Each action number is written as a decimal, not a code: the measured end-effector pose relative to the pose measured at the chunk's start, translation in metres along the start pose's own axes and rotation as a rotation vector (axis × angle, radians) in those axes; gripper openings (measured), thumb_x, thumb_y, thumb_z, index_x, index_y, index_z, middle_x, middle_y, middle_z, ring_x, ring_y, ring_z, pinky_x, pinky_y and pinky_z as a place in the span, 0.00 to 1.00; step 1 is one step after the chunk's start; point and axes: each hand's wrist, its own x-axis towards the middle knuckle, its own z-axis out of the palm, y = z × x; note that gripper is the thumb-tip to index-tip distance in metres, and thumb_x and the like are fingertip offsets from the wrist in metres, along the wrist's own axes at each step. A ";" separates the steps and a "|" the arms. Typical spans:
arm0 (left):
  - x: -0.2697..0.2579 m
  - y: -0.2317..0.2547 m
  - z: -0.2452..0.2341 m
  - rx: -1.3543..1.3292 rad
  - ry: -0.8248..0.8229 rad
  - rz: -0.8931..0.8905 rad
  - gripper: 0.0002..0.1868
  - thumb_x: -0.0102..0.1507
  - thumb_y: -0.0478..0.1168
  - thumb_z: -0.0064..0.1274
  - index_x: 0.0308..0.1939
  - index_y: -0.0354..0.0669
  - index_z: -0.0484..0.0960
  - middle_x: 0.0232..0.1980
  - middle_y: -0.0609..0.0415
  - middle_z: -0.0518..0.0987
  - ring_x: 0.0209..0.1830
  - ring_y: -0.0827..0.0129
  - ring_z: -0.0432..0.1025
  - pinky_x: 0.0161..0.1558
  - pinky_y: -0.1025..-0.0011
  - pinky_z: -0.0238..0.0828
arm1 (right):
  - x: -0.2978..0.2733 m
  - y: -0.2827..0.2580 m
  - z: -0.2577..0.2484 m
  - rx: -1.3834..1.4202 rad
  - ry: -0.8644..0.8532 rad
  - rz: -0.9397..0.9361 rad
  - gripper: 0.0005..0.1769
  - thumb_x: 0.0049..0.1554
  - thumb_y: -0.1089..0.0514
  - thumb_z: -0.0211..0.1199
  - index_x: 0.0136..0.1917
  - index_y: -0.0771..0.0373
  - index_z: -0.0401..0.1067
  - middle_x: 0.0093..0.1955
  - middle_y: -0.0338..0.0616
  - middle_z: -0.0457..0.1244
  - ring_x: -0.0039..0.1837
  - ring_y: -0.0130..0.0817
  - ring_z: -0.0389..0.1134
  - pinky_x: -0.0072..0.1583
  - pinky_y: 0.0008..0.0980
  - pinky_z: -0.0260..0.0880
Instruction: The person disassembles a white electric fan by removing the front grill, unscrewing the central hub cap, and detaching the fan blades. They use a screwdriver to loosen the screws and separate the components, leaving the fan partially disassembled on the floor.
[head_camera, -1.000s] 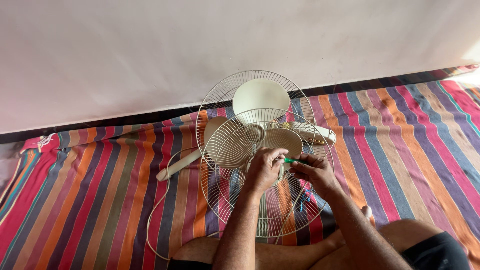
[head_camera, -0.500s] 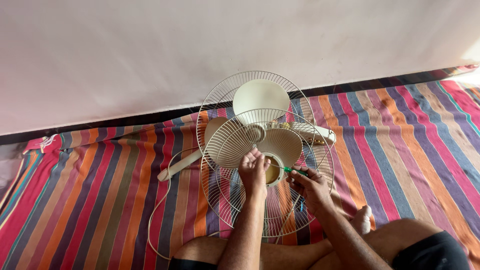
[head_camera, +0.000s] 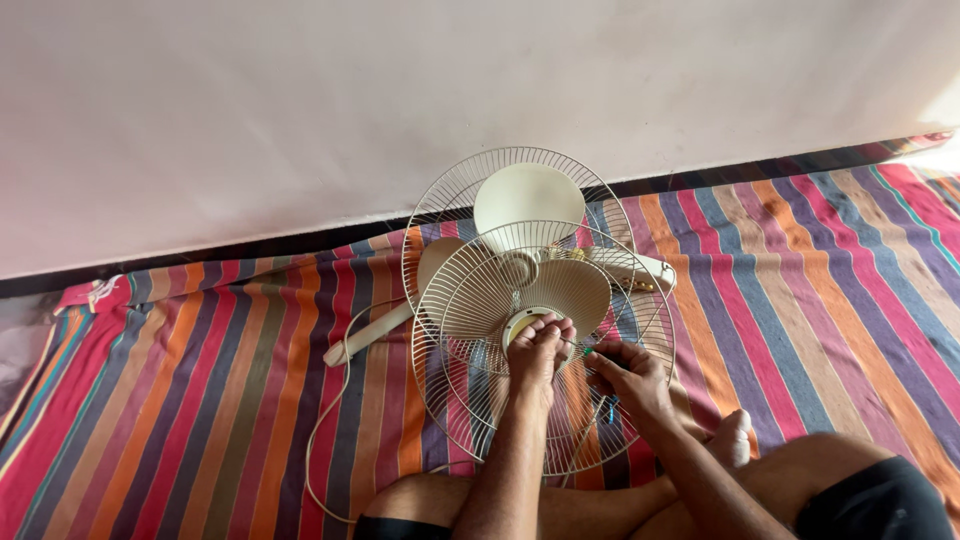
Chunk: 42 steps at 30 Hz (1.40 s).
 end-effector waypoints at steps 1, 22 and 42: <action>0.000 -0.002 0.001 -0.033 0.013 -0.013 0.13 0.64 0.29 0.53 0.52 0.36 0.82 0.48 0.44 0.86 0.45 0.63 0.83 0.44 0.70 0.83 | -0.001 0.000 -0.001 -0.009 0.002 0.024 0.15 0.57 0.60 0.67 0.56 0.67 0.75 0.44 0.43 0.72 0.40 0.27 0.72 0.42 0.26 0.73; -0.013 -0.047 0.001 0.240 -0.037 -0.010 0.13 0.65 0.43 0.51 0.49 0.41 0.85 0.45 0.53 0.89 0.45 0.68 0.83 0.45 0.69 0.84 | -0.009 0.034 0.000 0.435 -0.043 0.376 0.13 0.63 0.51 0.59 0.52 0.63 0.74 0.38 0.43 0.68 0.32 0.25 0.61 0.33 0.24 0.60; -0.012 -0.104 -0.056 0.471 0.290 0.099 0.16 0.65 0.39 0.55 0.55 0.38 0.84 0.53 0.50 0.84 0.53 0.70 0.80 0.57 0.70 0.76 | -0.064 0.019 0.000 -0.477 0.252 -0.182 0.17 0.56 0.58 0.67 0.58 0.64 0.79 0.40 0.46 0.72 0.38 0.27 0.68 0.42 0.30 0.71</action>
